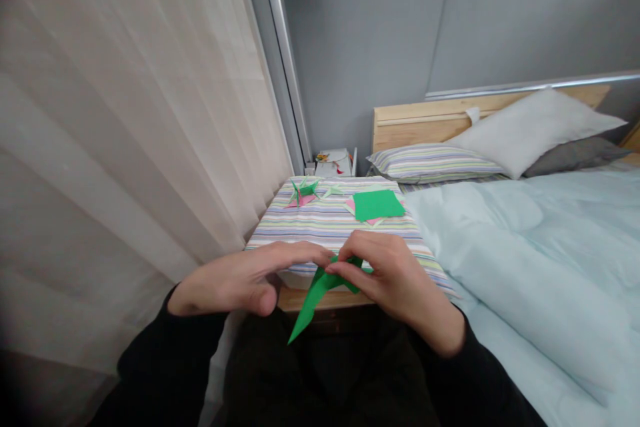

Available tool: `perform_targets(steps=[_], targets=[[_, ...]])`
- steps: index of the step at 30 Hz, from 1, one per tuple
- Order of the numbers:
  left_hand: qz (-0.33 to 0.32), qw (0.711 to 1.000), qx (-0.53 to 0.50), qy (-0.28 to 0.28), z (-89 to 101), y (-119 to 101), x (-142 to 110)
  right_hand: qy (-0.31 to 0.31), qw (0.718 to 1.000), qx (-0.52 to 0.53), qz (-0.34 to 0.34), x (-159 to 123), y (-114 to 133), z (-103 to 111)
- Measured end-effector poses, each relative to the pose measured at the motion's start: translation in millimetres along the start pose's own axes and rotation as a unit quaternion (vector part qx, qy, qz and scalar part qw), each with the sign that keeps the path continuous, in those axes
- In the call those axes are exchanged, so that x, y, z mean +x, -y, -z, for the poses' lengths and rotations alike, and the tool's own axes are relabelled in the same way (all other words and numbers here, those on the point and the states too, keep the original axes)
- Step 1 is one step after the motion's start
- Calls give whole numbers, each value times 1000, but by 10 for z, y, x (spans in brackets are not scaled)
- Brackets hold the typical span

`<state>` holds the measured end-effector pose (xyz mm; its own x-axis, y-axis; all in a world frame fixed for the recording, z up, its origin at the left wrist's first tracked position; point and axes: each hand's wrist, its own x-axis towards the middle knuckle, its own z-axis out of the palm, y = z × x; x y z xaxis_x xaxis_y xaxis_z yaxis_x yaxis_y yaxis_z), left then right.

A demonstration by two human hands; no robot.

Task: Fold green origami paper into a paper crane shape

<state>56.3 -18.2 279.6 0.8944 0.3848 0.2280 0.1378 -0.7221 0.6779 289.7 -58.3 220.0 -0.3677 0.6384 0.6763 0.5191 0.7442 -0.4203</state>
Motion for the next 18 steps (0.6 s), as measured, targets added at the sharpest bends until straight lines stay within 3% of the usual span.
perform_targets(steps=[3,6,18], targets=[[62,996,41,-46,-90,138,117,-5,1000,7,11,2,12,10],[106,992,49,-50,-169,202,196,-6,1000,15,3,-14,14,41],[123,989,67,-47,-109,-20,228,-23,995,63,-73,-69,153,133]])
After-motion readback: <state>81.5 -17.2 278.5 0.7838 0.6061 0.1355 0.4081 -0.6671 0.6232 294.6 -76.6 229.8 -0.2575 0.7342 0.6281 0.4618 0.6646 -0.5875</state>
